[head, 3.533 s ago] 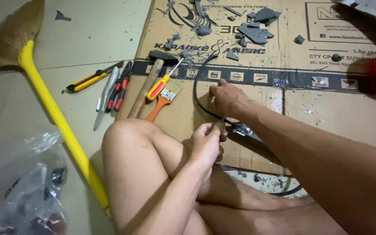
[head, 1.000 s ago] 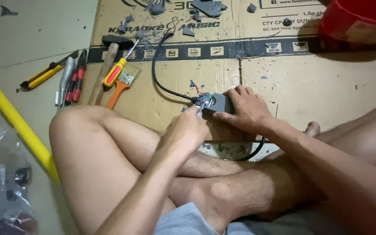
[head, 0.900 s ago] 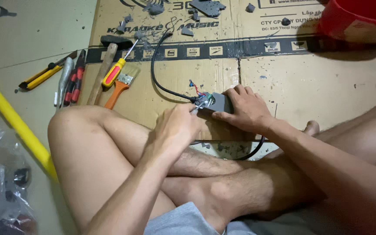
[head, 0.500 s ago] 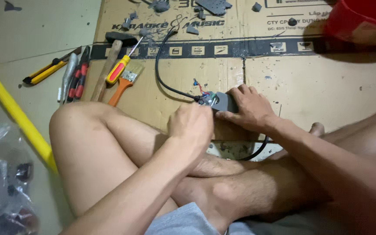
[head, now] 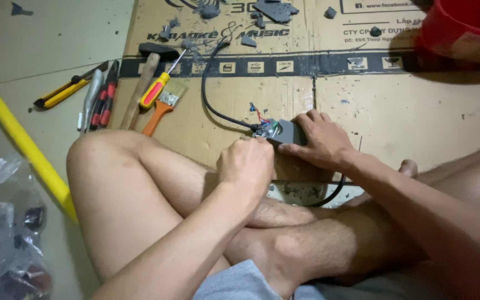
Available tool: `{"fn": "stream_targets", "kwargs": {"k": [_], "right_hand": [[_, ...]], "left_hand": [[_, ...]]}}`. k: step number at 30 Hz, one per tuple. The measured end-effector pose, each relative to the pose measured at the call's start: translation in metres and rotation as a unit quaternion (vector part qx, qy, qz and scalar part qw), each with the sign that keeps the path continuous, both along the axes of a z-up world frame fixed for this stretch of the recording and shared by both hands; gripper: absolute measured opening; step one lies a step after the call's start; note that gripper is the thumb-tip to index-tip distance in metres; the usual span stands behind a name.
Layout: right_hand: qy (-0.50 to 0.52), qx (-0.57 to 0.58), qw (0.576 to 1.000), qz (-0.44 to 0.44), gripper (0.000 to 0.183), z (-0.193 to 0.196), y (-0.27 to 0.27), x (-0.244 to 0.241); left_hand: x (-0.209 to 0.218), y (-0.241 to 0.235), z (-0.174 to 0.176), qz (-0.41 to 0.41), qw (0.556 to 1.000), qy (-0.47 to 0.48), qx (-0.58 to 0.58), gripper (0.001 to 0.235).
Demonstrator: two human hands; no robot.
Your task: The person sits on the floor and uses a screwdriver to disassemble a small grey electronic device. They remove screws, open the casing, and manipulate the internal wires and components.
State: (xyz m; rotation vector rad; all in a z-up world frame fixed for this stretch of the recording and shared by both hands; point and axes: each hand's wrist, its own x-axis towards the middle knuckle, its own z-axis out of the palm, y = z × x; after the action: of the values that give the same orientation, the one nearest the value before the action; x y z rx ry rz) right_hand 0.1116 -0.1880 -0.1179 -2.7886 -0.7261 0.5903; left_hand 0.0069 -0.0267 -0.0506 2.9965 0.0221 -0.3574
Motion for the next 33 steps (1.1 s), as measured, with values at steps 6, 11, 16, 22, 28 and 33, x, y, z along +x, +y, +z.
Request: {"fn": "stream_targets", "kwargs": {"k": [6, 11, 16, 22, 28, 33], "right_hand": [[-0.011, -0.005, 1.000, 0.005, 0.072, -0.003, 0.000, 0.001], [-0.001, 0.005, 1.000, 0.000, 0.074, 0.000, 0.000, -0.002], [-0.007, -0.005, 1.000, 0.011, 0.077, -0.003, -0.002, 0.002], [-0.006, -0.003, 1.000, -0.006, 0.076, -0.004, -0.003, -0.004], [-0.005, -0.010, 1.000, -0.009, 0.081, 0.001, -0.001, -0.002], [-0.010, 0.024, 0.999, -0.023, 0.080, 0.008, -0.001, -0.010]], "left_hand": [[0.012, 0.002, 0.023, 0.053, 0.995, 0.058, -0.060, 0.027], [-0.019, 0.005, 0.001, 0.065, 0.995, 0.005, -0.073, 0.042], [-0.031, -0.006, 0.018, 0.151, 0.970, 0.000, -0.190, 0.048], [-0.026, -0.043, -0.002, 0.301, 0.914, 0.033, -0.269, 0.045], [-0.024, -0.038, 0.008, 0.257, 0.939, 0.038, -0.224, 0.050], [-0.027, -0.025, -0.002, 0.245, 0.922, -0.060, -0.294, 0.039]]}}
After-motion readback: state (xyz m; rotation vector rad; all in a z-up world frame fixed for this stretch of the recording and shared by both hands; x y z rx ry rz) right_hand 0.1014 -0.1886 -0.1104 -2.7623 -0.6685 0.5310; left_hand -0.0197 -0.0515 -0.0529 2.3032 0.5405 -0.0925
